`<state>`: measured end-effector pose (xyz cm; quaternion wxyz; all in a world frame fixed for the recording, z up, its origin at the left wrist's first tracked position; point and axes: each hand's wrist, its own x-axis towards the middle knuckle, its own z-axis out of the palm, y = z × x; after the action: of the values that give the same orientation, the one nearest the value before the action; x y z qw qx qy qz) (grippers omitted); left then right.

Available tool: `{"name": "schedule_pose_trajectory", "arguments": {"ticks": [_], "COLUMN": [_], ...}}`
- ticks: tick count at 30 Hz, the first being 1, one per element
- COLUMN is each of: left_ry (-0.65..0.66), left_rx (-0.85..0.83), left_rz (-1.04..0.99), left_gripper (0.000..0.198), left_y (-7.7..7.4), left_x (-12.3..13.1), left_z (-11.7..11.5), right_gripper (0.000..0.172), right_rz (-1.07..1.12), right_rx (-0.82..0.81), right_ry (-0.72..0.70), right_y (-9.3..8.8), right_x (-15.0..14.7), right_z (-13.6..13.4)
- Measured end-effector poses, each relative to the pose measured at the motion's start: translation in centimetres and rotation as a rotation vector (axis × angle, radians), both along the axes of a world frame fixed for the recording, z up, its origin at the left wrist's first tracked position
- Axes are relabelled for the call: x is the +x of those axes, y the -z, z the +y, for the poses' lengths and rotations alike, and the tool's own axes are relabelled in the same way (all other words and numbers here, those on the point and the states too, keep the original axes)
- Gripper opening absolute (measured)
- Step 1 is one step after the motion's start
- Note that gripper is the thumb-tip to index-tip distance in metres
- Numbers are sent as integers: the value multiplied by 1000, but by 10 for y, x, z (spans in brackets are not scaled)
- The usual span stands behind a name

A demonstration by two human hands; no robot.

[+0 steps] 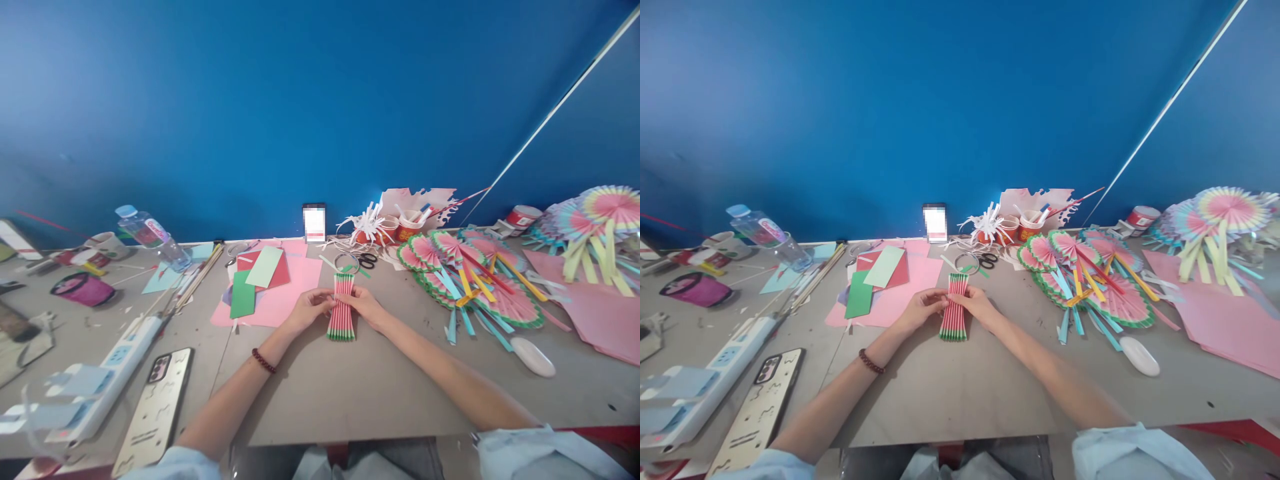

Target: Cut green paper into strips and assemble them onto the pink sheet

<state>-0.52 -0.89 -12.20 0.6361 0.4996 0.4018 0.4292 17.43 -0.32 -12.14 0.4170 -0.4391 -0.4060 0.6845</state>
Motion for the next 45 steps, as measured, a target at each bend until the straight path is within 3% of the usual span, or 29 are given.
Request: {"name": "schedule_pose_trajectory", "arguments": {"ticks": [9, 23, 31, 45], "left_ry": [-11, -173, -127, -100], "left_rx": [-3, 11, 2, -110], "left_rz": [48, -84, -68, -87], "left_gripper": [48, 37, 54, 58], "left_y": [-7, 7, 1, -7], "left_x": [0, -4, 1, 2], "left_z": [-3, 3, 2, -1], "right_gripper": [41, 34, 41, 43], "right_rz": [5, 72, 82, 95], "right_rx": [-4, 3, 22, 63], "right_ry": [7, -35, -60, -101], "right_y": [-5, -2, 2, 4], "right_x": [0, -1, 0, 2], "right_z": [-1, 1, 2, 4]}}
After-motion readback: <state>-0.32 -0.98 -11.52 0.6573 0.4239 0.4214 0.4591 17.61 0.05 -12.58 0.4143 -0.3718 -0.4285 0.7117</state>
